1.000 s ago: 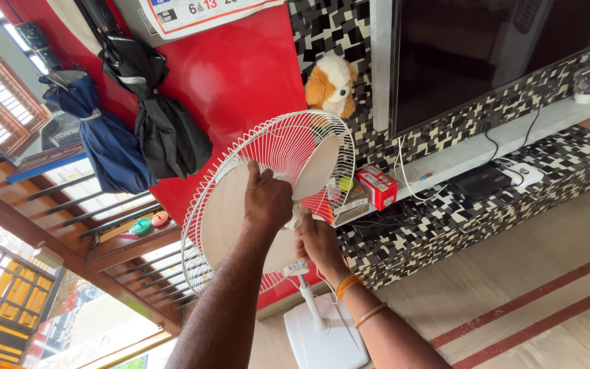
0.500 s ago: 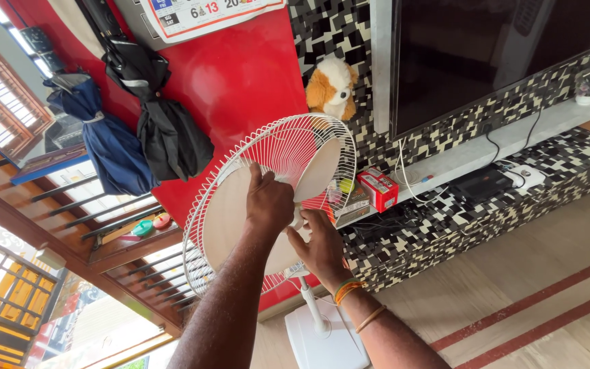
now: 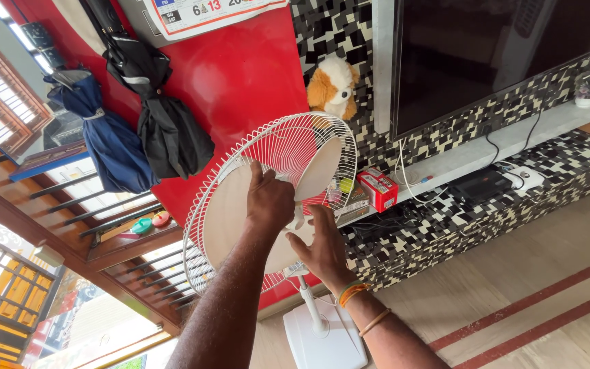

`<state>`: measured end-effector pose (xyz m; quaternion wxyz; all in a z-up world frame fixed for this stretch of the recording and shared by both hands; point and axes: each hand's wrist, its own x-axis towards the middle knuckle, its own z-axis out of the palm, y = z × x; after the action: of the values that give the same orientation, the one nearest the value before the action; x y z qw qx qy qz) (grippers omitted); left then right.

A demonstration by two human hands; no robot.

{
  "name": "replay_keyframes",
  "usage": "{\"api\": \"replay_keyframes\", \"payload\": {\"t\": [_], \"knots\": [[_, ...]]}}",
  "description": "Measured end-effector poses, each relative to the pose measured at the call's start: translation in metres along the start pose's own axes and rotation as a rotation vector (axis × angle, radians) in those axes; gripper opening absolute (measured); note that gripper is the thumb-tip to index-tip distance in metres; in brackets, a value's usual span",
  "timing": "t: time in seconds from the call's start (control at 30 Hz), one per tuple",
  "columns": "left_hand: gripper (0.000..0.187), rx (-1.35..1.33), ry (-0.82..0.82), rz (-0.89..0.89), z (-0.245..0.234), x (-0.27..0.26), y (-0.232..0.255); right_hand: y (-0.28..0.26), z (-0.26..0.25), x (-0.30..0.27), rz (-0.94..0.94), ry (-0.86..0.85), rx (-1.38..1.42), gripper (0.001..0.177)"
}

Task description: Disassembling a pedestal fan to remove its blades and cage for cleaning or repair.

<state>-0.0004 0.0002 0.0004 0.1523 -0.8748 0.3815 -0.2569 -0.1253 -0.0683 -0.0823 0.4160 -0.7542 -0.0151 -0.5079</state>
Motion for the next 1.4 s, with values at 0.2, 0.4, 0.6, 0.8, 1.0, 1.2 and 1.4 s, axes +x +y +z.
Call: {"api": "replay_keyframes", "payload": {"t": [0.2, 0.4, 0.6, 0.8, 1.0, 1.2, 1.4], "knots": [[0.011, -0.028, -0.041, -0.008, -0.004, -0.001, -0.001, 0.022, 0.02, -0.003, 0.22, -0.091, -0.01, 0.038], [0.011, -0.013, 0.037, -0.006, 0.004, 0.0, -0.001, 0.069, 0.037, -0.017, 0.75, -0.285, 0.199, 0.051], [0.012, -0.038, -0.006, 0.004, 0.003, 0.0, -0.001, 0.015, 0.009, -0.005, -0.017, 0.007, -0.068, 0.053], [0.011, 0.01, -0.025, -0.01, -0.002, 0.0, -0.001, 0.022, 0.017, -0.002, 0.08, -0.064, -0.04, 0.038], [0.01, -0.009, -0.046, -0.01, 0.002, 0.001, -0.002, 0.097, 0.045, -0.027, 0.548, -0.301, -0.061, 0.042], [0.016, -0.036, -0.055, -0.009, 0.006, 0.004, -0.001, 0.086, 0.057, -0.035, 0.6, -0.151, 0.55, 0.025], [0.018, 0.02, -0.018, 0.004, 0.014, 0.0, -0.005, 0.043, 0.095, -0.059, 1.122, 0.242, 1.081, 0.021]]}}
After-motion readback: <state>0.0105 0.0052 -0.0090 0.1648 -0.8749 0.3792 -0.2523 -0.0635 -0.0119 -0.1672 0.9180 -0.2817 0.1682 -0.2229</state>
